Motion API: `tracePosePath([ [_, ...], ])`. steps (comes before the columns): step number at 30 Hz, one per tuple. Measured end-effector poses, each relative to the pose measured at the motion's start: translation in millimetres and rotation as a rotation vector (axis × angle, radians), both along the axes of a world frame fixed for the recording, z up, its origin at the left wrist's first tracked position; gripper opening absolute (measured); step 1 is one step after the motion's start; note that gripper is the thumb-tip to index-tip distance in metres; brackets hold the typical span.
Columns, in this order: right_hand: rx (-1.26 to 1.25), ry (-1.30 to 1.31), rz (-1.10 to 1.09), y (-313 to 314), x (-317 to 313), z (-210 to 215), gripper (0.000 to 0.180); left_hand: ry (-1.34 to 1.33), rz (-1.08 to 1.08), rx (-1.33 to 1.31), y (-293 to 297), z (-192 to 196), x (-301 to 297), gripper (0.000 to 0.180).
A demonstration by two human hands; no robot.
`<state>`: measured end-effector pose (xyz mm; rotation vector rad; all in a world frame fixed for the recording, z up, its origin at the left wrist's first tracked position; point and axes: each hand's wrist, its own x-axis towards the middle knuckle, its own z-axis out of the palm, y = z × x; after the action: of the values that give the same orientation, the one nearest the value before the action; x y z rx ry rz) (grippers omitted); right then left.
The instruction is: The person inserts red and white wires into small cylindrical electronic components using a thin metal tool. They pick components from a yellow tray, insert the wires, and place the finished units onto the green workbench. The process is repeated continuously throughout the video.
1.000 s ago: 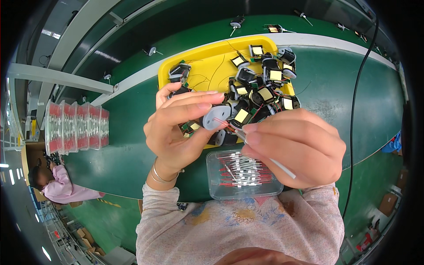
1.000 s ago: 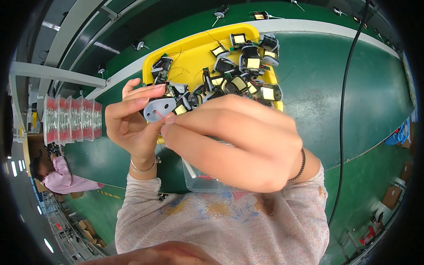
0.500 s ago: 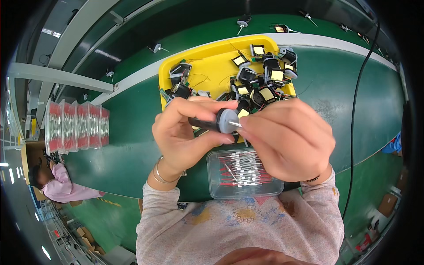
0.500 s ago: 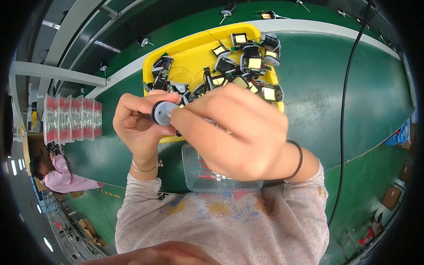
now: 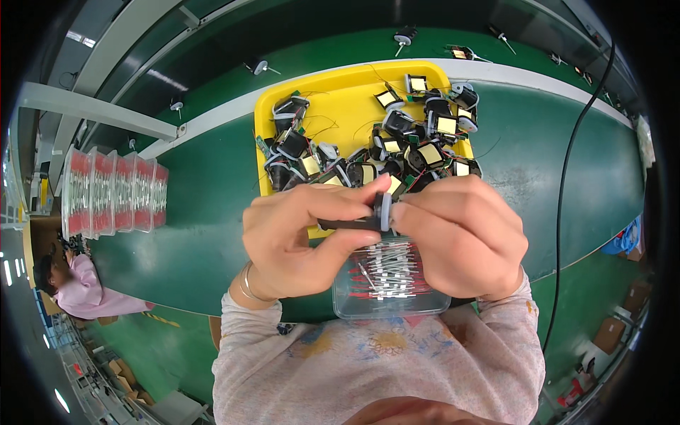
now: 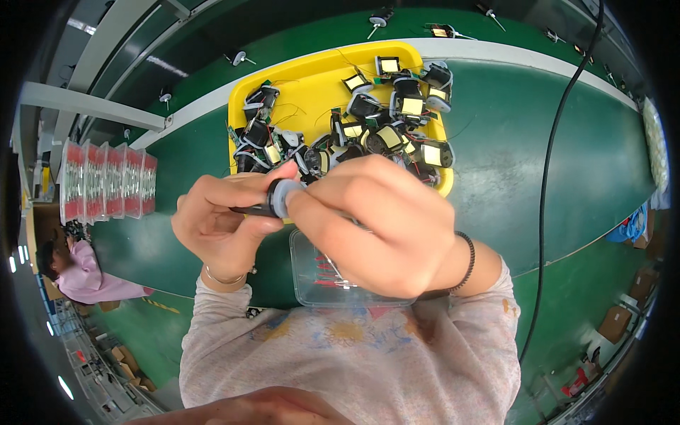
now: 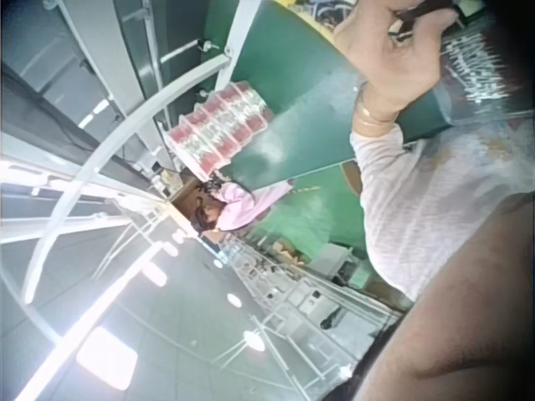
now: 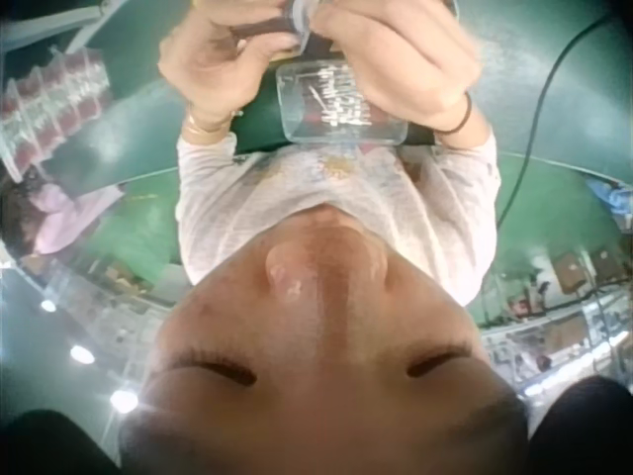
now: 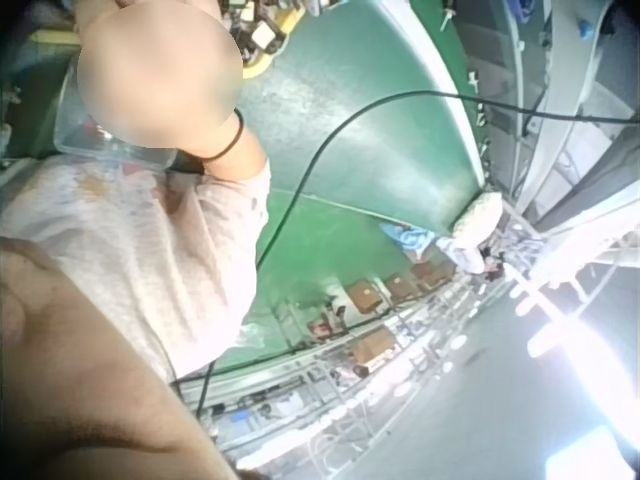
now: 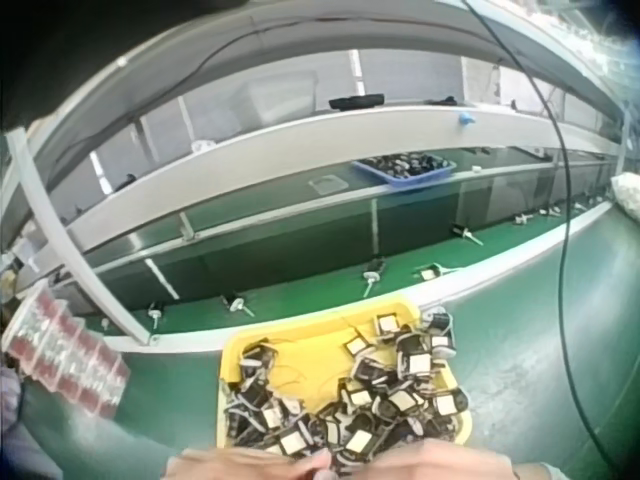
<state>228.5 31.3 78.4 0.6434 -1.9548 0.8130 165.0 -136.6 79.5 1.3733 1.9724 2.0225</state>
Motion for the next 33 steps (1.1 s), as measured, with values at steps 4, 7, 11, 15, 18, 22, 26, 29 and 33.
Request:
tracePosePath([
  [4,-0.006,-0.027,-0.008,1.3,-3.1,-1.4,0.029,0.03,0.06,-0.052,0.3,0.7,1.6,0.018],
  [7,-0.133,-0.183,0.023,3.0,-10.1,-1.5,0.022,-0.124,0.044,-0.012,3.8,-4.2,-8.5,0.018],
  [11,-0.705,-0.568,0.199,6.4,-26.5,4.9,0.016,-0.504,-0.058,0.077,9.0,-11.9,-25.2,0.016],
  [15,-0.823,-0.623,0.229,4.6,-37.0,10.4,0.014,-0.515,-0.041,0.128,9.9,-16.3,-30.5,0.017],
  [18,-0.833,-0.635,0.186,1.1,-40.7,5.6,0.01,-0.486,-0.019,0.141,8.2,-15.6,-28.8,0.017],
  [22,-0.928,-0.562,0.203,-6.0,-37.6,-4.2,0.01,-0.45,0.02,0.155,7.6,-14.9,-24.7,0.018],
  [26,-0.906,-0.491,0.15,-2.5,-39.1,-9.6,0.022,-0.407,0.04,0.097,15.2,-16.8,-31.4,0.018],
  [29,-0.726,-0.311,-0.035,14.8,-42.1,3.2,0.037,-0.299,0.052,-0.043,36.2,-19.6,-75.0,0.02],
  [33,-0.254,-0.47,-0.067,19.9,8.7,1.2,0.021,-0.031,0.335,-0.397,67.1,-32.6,-165.3,0.026],
])
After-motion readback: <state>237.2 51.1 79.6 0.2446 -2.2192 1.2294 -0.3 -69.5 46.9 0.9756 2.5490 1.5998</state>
